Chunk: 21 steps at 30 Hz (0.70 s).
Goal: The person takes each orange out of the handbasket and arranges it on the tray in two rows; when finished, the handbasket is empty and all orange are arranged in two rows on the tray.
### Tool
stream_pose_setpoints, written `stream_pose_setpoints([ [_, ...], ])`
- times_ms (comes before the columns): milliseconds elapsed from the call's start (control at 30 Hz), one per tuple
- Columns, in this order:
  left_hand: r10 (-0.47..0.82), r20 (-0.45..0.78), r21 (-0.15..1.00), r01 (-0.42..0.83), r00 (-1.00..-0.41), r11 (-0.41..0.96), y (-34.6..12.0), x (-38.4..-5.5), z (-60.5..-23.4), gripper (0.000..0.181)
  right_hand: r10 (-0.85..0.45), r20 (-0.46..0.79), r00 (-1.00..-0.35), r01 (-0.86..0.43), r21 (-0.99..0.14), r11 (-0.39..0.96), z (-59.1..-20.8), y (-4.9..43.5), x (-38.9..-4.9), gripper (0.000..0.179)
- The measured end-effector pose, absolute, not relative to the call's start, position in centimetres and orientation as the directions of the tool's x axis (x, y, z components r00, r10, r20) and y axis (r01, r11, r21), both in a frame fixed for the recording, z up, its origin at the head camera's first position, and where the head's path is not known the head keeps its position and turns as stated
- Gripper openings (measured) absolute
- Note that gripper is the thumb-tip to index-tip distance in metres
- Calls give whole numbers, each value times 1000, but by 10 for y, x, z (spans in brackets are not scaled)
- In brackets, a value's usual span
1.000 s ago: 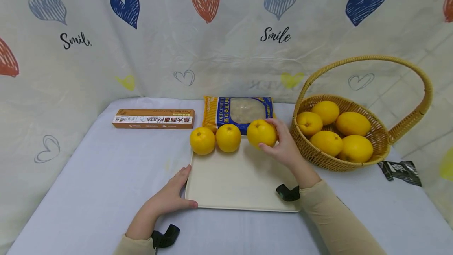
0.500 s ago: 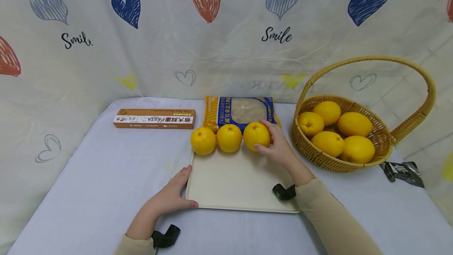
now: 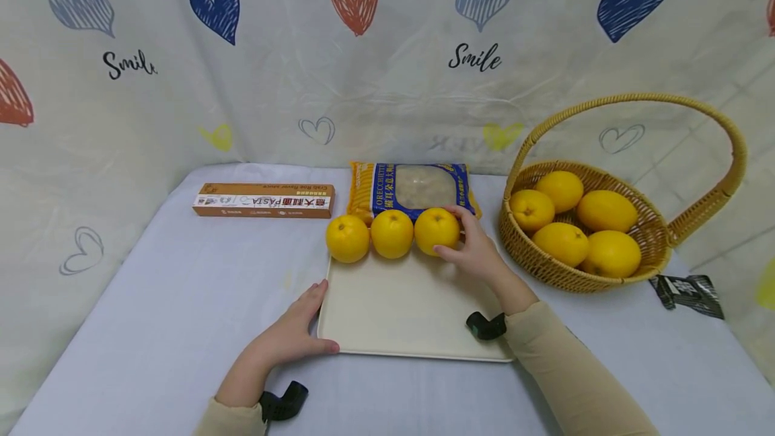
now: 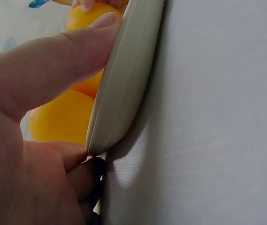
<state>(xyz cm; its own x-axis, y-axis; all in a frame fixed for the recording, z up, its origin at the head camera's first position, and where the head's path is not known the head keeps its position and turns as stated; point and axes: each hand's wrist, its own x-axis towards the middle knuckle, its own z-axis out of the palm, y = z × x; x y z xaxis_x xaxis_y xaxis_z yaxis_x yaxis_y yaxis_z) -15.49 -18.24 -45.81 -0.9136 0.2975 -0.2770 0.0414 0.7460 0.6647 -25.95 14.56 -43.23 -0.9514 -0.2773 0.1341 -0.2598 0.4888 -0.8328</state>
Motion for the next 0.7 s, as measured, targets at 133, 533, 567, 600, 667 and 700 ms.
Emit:
stream_pose_setpoints([
  [133,297,-276,662,43,-914,748,-182,-155,-458,107,-275,135,-952,-263,-820,508,-432,146,-259,72],
  [533,291,-275,659,41,-917,751,-182,-155,-459,108,-261,50,-964,-186,-829,528,-434,147,-256,74],
  [567,291,-274,660,41,-917,750,-182,-154,-458,108,-262,45,-964,-182,-829,529,-434,147,-256,74],
  [600,291,-274,660,41,-917,750,-182,-154,-458,108,-262,41,-964,-179,-830,528,-434,147,-255,73],
  [667,291,-274,660,41,-917,750,-182,-154,-458,108,-266,39,-963,-178,-835,520,-434,147,-255,73],
  [700,291,-274,659,41,-917,751,-182,-154,-458,108,-270,40,-962,-179,-839,513,-434,147,-255,73],
])
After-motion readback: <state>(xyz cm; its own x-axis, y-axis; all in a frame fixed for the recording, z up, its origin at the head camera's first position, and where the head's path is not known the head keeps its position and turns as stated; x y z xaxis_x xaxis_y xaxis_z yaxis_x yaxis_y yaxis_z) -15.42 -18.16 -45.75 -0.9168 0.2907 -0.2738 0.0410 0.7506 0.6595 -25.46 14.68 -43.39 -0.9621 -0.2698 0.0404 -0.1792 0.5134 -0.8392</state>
